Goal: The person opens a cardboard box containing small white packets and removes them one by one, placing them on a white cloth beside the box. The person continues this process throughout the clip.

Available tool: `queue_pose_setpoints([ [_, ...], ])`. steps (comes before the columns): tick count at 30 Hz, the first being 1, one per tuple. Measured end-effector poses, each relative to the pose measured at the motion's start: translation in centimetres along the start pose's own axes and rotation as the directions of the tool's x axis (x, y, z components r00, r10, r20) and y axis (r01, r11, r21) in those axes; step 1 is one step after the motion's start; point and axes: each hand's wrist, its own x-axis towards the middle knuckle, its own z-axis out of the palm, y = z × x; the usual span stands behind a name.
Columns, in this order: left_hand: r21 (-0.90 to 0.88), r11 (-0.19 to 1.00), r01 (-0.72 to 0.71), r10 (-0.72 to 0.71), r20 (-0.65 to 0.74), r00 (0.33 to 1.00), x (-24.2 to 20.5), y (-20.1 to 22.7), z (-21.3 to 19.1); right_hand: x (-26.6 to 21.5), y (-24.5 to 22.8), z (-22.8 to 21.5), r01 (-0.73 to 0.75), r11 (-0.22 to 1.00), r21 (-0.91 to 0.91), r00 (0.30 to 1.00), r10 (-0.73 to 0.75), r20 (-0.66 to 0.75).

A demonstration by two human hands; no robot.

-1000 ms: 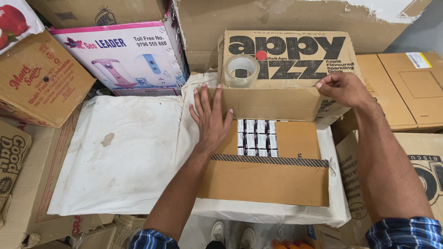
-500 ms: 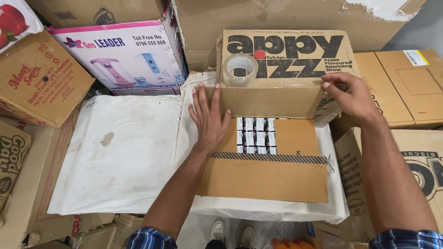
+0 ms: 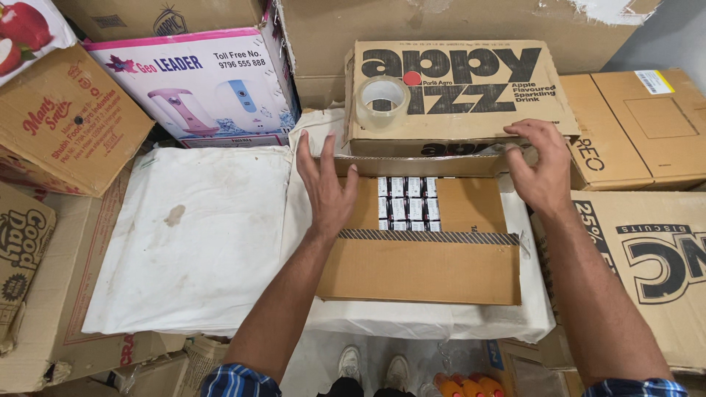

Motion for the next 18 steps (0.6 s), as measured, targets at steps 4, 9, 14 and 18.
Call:
queue_pose_setpoints([
  [4,-0.209,0.969,0.135,-0.152,-0.070,0.986,0.3,-2.2,0.5,-1.3,0.6,0.5,-0.144,0.979,0.141,0.989,0.148,-0.018],
  [9,-0.317,0.862,0.396,-0.414,0.012,0.910,1.5,-5.4,1.0,-1.5,1.9,0.9,-0.344,0.890,0.298,0.937,0.344,0.053],
  [14,-0.413,0.794,0.446,-0.423,0.150,0.894,3.2,-8.7,1.2,0.2,2.8,0.5,-0.439,0.874,0.206,0.896,0.409,0.174],
  [18,-0.423,0.758,0.497,-0.426,0.256,0.868,4.2,-11.1,1.7,0.6,2.7,0.1,-0.500,0.845,0.191,0.860,0.457,0.227],
])
